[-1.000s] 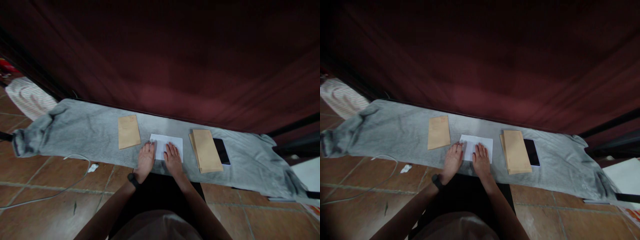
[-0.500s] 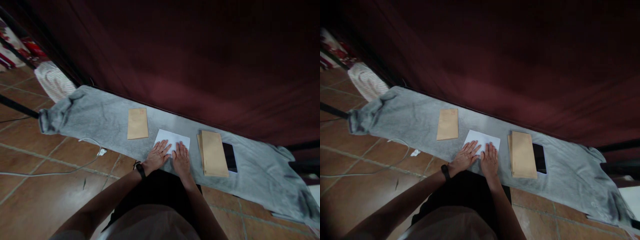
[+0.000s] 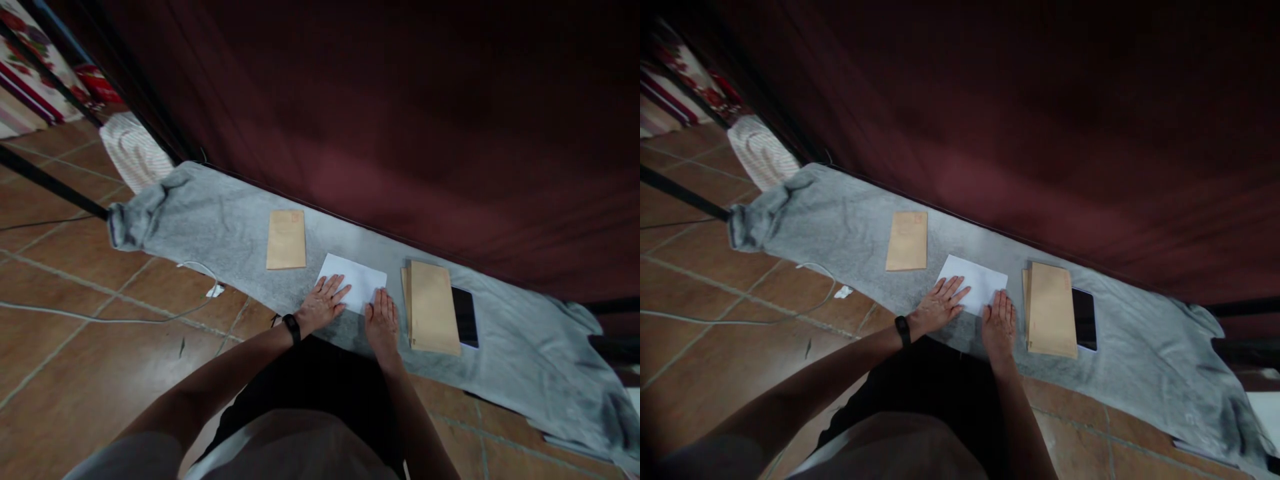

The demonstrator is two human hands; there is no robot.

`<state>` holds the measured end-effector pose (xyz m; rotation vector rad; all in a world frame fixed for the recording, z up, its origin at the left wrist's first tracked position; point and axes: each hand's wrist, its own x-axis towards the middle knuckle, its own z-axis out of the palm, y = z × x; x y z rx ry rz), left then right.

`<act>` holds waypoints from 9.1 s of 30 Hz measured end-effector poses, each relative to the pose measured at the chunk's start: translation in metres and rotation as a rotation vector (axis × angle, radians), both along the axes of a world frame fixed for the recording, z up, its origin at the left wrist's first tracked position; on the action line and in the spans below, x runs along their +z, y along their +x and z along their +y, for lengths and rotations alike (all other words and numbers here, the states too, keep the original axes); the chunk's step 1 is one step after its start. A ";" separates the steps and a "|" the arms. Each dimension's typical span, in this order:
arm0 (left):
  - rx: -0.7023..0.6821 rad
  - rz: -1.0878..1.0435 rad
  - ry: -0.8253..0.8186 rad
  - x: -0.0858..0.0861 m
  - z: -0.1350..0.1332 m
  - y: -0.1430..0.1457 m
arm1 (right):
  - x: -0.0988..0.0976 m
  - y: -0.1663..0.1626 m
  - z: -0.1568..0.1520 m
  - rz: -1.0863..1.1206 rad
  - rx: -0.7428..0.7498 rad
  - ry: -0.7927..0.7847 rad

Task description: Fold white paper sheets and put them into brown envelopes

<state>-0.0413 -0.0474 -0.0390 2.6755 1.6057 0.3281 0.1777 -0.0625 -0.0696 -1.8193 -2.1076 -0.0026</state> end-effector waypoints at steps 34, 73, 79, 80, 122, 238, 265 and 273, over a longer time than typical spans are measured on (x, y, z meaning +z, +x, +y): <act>0.132 -0.071 0.010 -0.013 0.060 0.014 | 0.000 -0.031 0.014 0.017 0.018 0.054; 0.220 -0.117 0.060 -0.020 0.047 0.034 | -0.006 -0.012 0.054 -0.001 -0.122 0.028; 0.074 -0.098 -0.024 -0.022 0.031 0.063 | -0.003 -0.012 0.054 -0.020 -0.123 -0.016; 0.091 -0.100 -0.019 -0.022 0.031 0.058 | -0.003 -0.012 0.054 -0.018 -0.124 -0.011; 0.099 -0.184 0.000 -0.009 -0.004 0.043 | -0.005 -0.024 -0.032 -0.006 -0.042 0.118; 0.145 0.008 -0.033 -0.011 0.048 -0.001 | -0.011 -0.020 0.019 -0.065 -0.061 0.101; 0.177 -0.019 -0.019 -0.010 0.026 -0.031 | -0.005 -0.036 -0.014 -0.067 -0.036 0.076; 0.208 -0.038 -0.010 -0.012 0.023 -0.033 | -0.005 -0.017 -0.018 -0.062 -0.090 0.094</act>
